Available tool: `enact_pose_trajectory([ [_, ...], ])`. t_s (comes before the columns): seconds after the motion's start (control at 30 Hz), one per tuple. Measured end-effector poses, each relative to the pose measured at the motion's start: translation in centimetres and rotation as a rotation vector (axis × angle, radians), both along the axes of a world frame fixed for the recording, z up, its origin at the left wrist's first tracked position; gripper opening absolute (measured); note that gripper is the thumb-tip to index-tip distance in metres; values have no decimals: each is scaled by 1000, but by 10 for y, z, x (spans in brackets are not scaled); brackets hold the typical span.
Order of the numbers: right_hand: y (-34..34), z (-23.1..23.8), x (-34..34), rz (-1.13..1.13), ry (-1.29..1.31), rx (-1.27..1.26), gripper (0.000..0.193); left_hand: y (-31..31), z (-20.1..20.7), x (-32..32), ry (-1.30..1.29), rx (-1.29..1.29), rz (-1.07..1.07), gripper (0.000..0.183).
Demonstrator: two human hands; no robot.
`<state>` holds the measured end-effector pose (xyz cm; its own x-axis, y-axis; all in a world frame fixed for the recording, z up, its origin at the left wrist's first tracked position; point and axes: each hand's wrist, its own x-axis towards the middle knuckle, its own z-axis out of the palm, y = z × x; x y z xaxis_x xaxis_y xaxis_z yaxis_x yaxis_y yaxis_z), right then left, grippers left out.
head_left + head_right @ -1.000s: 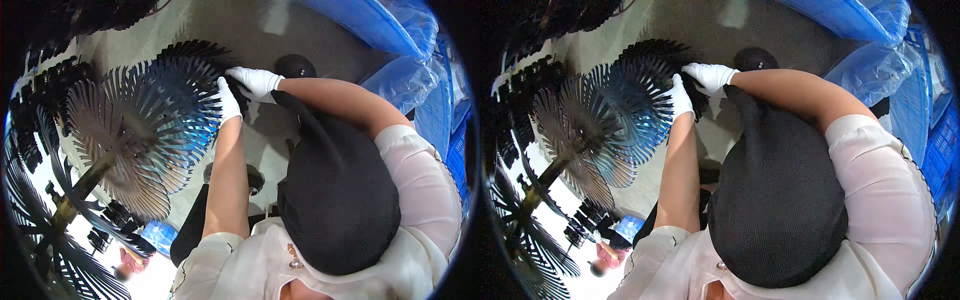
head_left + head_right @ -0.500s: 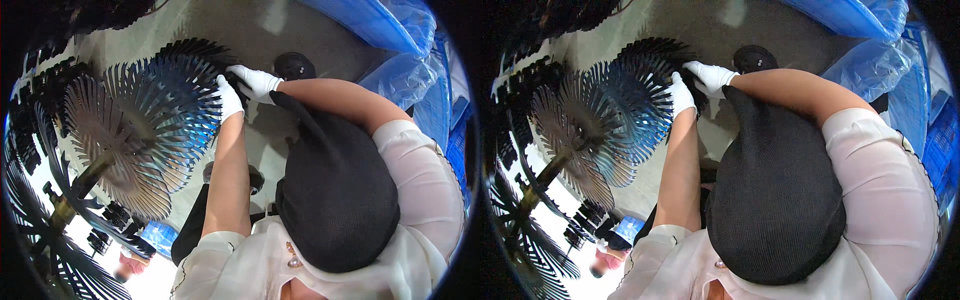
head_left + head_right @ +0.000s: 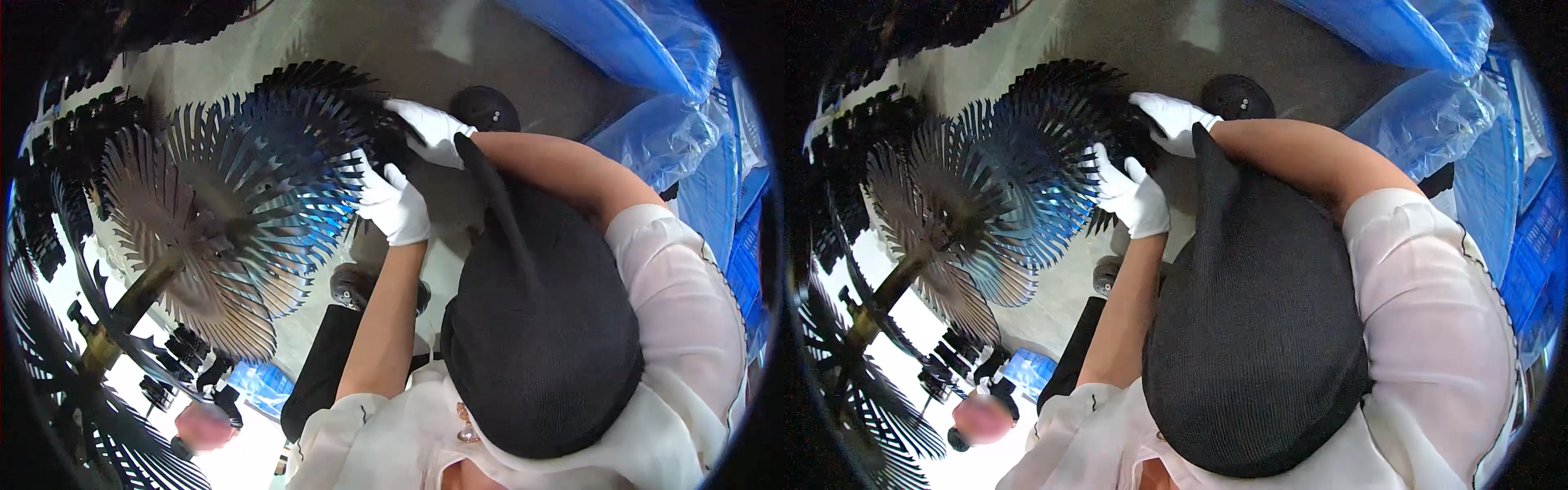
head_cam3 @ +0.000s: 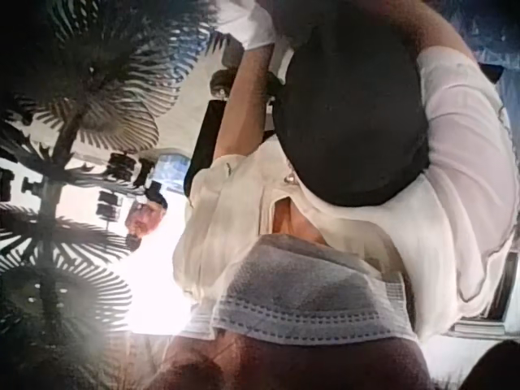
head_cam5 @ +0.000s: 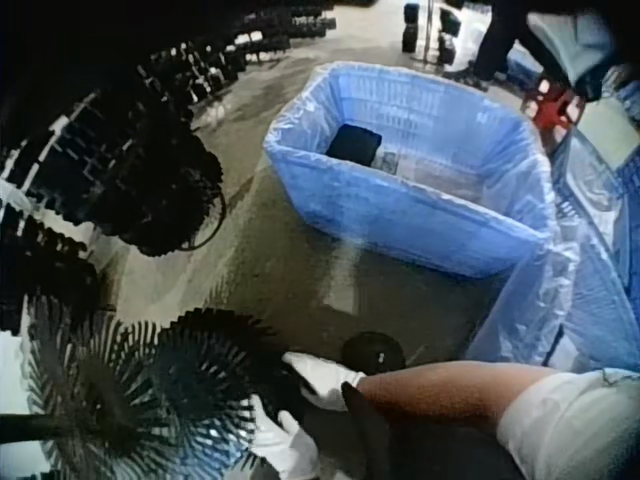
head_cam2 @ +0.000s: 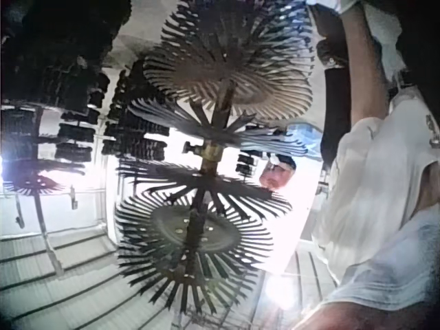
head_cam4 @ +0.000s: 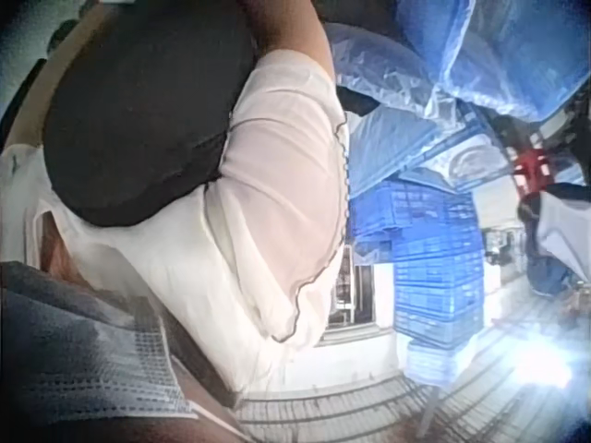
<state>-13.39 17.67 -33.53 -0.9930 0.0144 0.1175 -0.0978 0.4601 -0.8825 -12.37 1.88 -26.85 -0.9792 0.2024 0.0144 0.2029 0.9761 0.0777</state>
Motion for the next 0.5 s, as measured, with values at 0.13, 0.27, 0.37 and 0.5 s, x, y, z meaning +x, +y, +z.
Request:
enact_pose_trajectory([
  [0.13,4,15,9,-68,48,2,61,-14,-8,7,186,-229,10,61],
  [0.27,8,35,7,-63,-4,5,48,-15,-20,-8,431,-513,-131,68],
  [0.37,6,45,3,21,-73,2,41,-9,-25,-17,371,-212,-29,75],
  [0.5,3,44,0,181,-149,-28,39,-9,-35,-24,491,-321,-22,82],
])
